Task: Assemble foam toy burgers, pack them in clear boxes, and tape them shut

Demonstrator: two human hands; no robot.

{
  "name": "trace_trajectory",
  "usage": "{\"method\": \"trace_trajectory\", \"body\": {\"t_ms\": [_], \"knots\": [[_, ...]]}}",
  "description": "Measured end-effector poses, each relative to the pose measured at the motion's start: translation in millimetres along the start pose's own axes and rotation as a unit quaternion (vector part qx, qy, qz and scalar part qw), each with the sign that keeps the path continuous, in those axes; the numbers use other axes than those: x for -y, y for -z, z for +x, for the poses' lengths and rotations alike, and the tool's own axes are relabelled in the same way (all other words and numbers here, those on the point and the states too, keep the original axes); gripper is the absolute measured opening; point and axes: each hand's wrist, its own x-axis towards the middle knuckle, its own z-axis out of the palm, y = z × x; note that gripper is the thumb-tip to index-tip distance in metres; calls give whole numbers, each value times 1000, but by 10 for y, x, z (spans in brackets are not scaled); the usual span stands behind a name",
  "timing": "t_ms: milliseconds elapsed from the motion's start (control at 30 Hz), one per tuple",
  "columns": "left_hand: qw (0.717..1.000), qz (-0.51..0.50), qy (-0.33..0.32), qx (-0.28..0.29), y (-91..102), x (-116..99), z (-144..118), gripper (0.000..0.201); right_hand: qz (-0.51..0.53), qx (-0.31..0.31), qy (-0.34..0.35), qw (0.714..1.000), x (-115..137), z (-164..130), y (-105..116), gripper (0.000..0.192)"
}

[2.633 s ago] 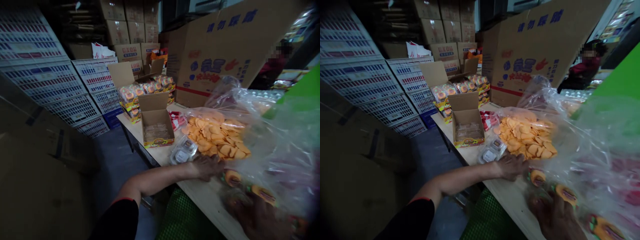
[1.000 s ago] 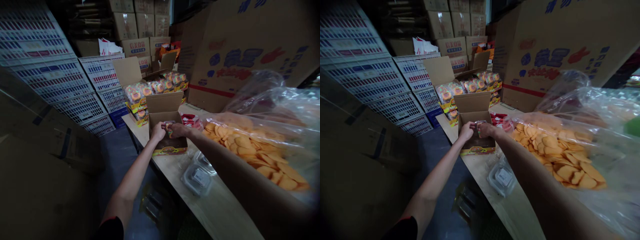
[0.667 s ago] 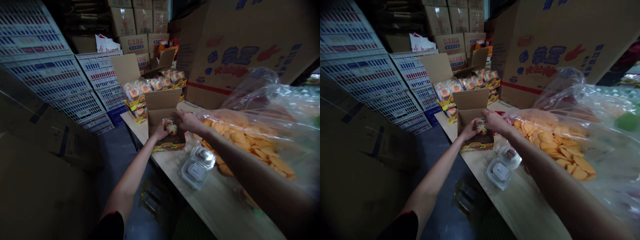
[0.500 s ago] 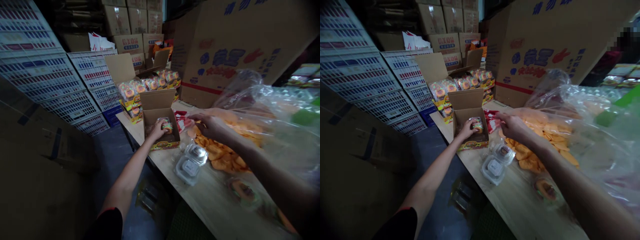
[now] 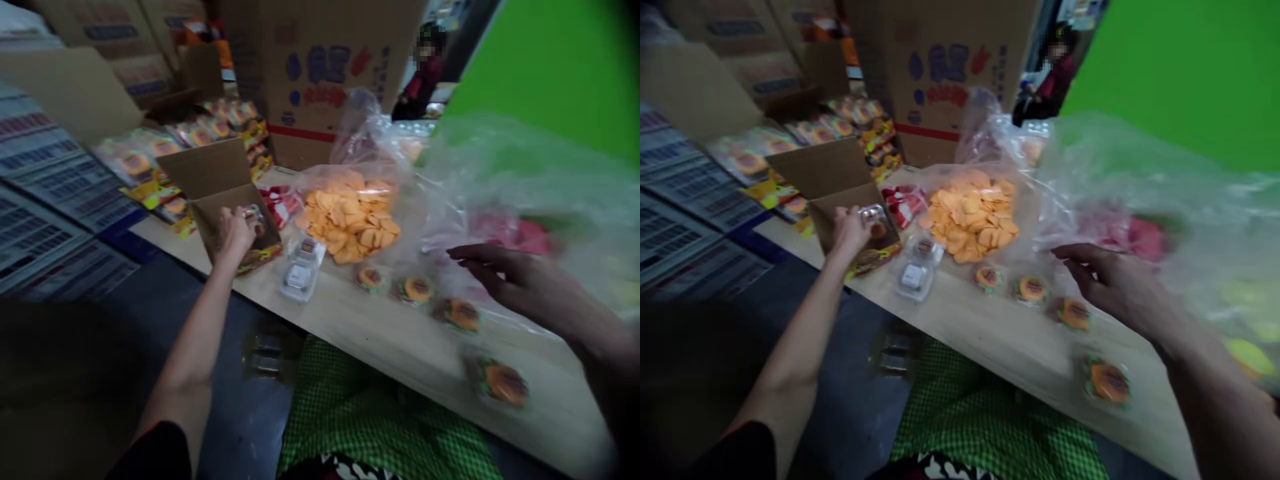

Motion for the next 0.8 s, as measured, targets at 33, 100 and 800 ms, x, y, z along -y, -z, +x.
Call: {"method": "trace_trajectory", "body": {"t_ms": [33,100,800], "knots": [[999,-10,-46,0,53,-185,-104,35,-4,4,-35,999,-79,-51,22,37],[985,-60,-136,87,118,-626,-397,28,-24,21,-97,995,-210,-86,12,36],[825,-320,-132,446,-811,-1824,-1544,58,-11,190,-29,981,-147,25,-965,41]]}}
